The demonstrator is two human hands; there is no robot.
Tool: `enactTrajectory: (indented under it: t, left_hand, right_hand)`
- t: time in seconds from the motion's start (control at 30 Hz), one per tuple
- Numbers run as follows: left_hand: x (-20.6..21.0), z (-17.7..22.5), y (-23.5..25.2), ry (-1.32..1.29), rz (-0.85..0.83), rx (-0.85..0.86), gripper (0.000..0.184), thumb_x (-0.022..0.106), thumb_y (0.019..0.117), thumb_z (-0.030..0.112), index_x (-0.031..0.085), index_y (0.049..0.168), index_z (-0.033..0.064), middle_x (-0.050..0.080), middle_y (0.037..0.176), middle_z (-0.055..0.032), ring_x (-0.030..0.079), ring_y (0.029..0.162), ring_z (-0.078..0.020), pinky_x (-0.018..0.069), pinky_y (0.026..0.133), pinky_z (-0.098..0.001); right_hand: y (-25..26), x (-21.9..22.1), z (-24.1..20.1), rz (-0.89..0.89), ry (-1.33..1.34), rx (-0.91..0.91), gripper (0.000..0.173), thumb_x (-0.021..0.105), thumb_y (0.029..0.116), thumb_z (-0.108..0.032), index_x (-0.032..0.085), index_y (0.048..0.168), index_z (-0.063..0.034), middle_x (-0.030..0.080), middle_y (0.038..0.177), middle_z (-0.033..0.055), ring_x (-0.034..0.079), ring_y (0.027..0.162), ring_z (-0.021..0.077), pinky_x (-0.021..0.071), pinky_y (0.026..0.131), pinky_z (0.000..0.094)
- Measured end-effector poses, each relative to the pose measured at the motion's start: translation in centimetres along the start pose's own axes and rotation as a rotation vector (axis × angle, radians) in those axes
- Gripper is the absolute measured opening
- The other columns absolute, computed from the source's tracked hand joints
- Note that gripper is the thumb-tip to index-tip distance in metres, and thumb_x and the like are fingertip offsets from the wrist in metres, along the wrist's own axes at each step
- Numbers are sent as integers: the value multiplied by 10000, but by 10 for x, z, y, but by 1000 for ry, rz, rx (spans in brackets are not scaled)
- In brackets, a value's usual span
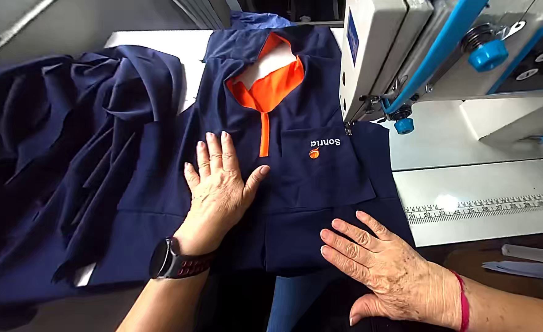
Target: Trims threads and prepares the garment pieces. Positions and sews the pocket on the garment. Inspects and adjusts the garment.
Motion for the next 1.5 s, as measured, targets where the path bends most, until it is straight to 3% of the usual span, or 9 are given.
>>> enactTrajectory:
  t: [0.23, 0.33, 0.47, 0.57, 0.77, 1.0, 1.13, 1.3, 1.5]
  left_hand:
    - [-32, -19, 4, 138, -206, -340, 872, 472, 997, 641, 422, 1491, -76, 393, 1410, -490, 409, 1282, -689, 383, 935, -786]
    - [-47, 19, 32, 2, -44, 36, 429, 603, 1021, 287, 669, 1167, -111, 627, 1199, -368, 574, 1168, -576, 446, 920, -736]
    - [-13, 72, 69, -134, -118, 621, 535, 420, 1055, 434, 600, 1426, 92, 496, 1537, -184, 427, 1456, -385, 300, 1161, -654]
    - [17, 57, 78, -84, -205, 561, 684, 329, 1050, 550, 438, 1558, 106, 348, 1634, -192, 280, 1531, -399, 153, 1167, -730]
    - [-1, 78, 45, -173, -103, 686, 794, 236, 1058, 578, 396, 1541, -33, 353, 1615, -244, 311, 1519, -394, 188, 1201, -657]
    - [-18, 72, 24, -263, -63, 834, 299, 524, 987, 209, 756, 935, 27, 714, 1097, -176, 676, 1046, -367, 542, 866, -523]
    - [-31, 60, 13, -401, -68, 922, 312, 553, 968, 261, 770, 801, 109, 744, 924, -20, 690, 904, -130, 559, 799, -292]
    - [-31, 59, 53, -473, 48, 716, 259, 505, 988, 81, 722, 1078, -29, 711, 1077, -190, 695, 1006, -284, 557, 911, -423]
    - [-4, 37, 102, -655, -161, 186, 208, 520, 1048, 97, 683, 1147, 14, 720, 1003, -88, 666, 904, -112, 534, 861, -326]
  right_hand:
    - [-9, -1, -4, 28, 49, -80, 767, 302, 995, -715, 502, 1504, -177, 445, 1612, 11, 310, 1540, 237, 225, 1234, 509]
    - [2, -22, 2, 128, 124, -7, 728, 308, 1038, -655, 573, 1426, -99, 551, 1522, 82, 449, 1463, 251, 339, 1200, 462]
    - [5, -8, -3, 104, -3, 53, 776, 272, 1021, -686, 512, 1496, -121, 486, 1582, 37, 382, 1505, 230, 268, 1220, 528]
    - [-12, -9, -9, 42, 92, -77, 554, 429, 1040, -523, 603, 1393, -133, 537, 1538, 26, 412, 1487, 209, 288, 1221, 495]
    - [5, -80, 51, 264, 187, 51, 267, 531, 1032, -164, 778, 1030, -63, 769, 1123, 68, 683, 1178, 174, 513, 1058, 333]
    - [63, -61, 97, 247, 123, 70, 362, 502, 868, -33, 768, 1114, -27, 749, 1159, 130, 679, 1166, 280, 507, 1039, 381]
    - [64, -58, 90, 206, 96, -8, 240, 535, 821, -69, 772, 794, -96, 753, 933, 50, 681, 1049, 253, 511, 981, 386]
    - [107, -43, 74, 161, 183, 65, 452, 566, 740, 3, 709, 1168, 28, 705, 993, 162, 694, 911, 286, 575, 767, 391]
    - [113, -28, 54, 95, 73, 14, 115, 620, 746, -91, 727, 786, -86, 682, 976, 100, 650, 948, 287, 515, 701, 435]
Point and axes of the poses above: each hand's wrist, its own y-axis towards the middle knuckle, its own x-axis out of the palm, z = x × y, the point moved 6 cm from there along y, towards the middle knuckle
